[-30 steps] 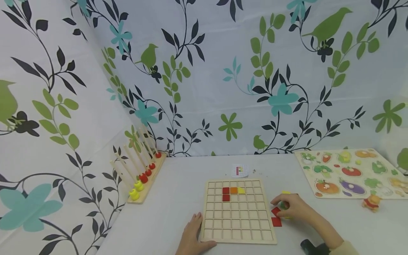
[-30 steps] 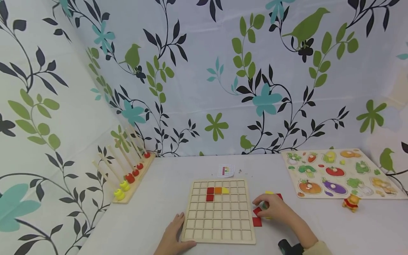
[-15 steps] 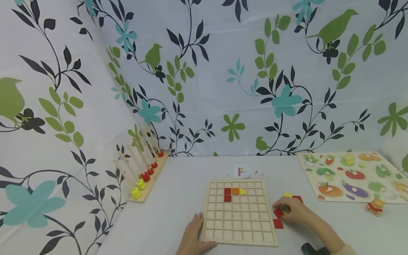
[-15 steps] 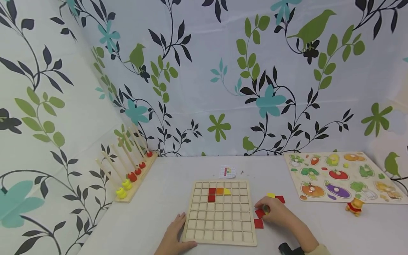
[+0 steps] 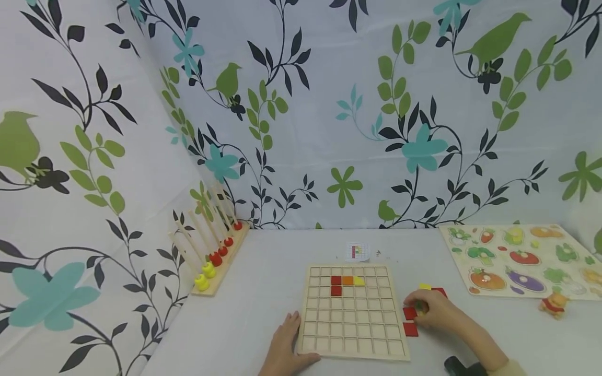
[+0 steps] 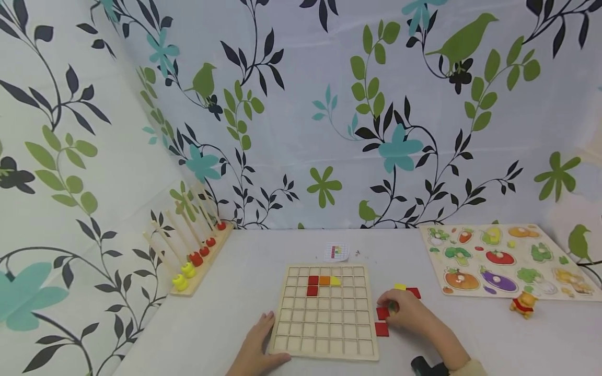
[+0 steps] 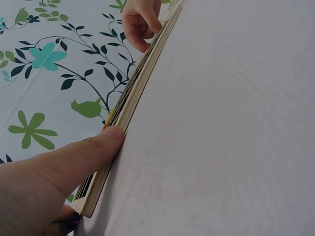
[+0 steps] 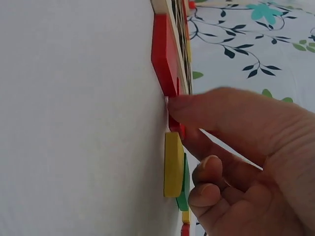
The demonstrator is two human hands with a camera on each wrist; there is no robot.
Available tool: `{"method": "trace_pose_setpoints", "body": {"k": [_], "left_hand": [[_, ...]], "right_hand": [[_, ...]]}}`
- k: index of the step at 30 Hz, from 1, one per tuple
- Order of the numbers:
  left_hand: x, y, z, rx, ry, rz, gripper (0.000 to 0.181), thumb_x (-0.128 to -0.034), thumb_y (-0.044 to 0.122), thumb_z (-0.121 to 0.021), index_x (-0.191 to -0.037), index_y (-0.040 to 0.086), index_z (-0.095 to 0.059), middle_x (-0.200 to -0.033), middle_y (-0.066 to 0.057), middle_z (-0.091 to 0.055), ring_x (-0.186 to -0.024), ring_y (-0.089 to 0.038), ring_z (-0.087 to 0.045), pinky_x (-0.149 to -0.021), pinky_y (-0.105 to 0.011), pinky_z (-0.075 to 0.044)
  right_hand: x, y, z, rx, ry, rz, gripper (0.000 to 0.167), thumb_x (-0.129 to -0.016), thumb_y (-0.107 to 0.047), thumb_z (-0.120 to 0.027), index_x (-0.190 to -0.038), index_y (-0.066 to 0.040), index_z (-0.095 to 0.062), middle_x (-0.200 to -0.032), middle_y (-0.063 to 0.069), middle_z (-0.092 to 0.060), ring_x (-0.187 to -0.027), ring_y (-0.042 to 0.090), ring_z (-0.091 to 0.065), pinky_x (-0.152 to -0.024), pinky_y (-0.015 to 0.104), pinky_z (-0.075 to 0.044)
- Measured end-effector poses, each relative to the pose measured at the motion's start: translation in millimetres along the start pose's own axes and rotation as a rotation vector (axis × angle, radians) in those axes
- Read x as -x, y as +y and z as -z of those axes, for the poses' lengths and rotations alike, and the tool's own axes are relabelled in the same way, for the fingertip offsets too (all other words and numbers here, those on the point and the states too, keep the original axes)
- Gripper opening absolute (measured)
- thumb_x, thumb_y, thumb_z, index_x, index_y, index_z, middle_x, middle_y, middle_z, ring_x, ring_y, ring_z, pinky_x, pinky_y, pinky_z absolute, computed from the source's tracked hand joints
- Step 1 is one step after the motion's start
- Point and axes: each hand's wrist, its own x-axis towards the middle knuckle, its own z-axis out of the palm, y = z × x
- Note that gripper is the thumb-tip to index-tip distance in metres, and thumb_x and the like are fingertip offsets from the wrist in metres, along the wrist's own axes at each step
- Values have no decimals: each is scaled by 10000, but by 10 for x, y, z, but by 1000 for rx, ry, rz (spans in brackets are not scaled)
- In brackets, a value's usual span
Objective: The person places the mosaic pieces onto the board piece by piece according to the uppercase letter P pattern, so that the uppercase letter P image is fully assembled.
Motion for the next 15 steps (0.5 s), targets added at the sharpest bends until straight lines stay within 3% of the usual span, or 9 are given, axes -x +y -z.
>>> {"method": "trace_pose_setpoints", "body": {"k": [5,11,15], "left_hand": [[18,-23,-5,6,-18,-3,989,-656,525,-712,-1340,-69,-316,-1396,-219,-274,-1282,-408,-156,-1013,-585,-127],[4,-18,0,-6,-3,-26,985,-662,539,-698,-1336,-72,-320,-1394,-218,-279,-1282,-401,-165,-1013,-580,-133],[-18,-2,4,-20,7,-26,992,-646,546,-703,-1337,-60,-329,-1394,-209,-285,-1283,-394,-171,-1013,-578,-139]], "right_hand": [[4,28,-18,28,-7,-5,273,-654,-66,-772,-887,-112,-638,-856,-59,-576,-720,125,-454,-613,239,-445],[-17,7,-8,27,17,-59,241,-655,-64,-772,-849,-125,-643,-773,-68,-550,-675,147,-435,-550,234,-411],[-18,-15,16,43,36,-52,239,-652,-80,-778,-852,-108,-649,-770,-67,-554,-663,140,-427,-533,235,-395]]}}
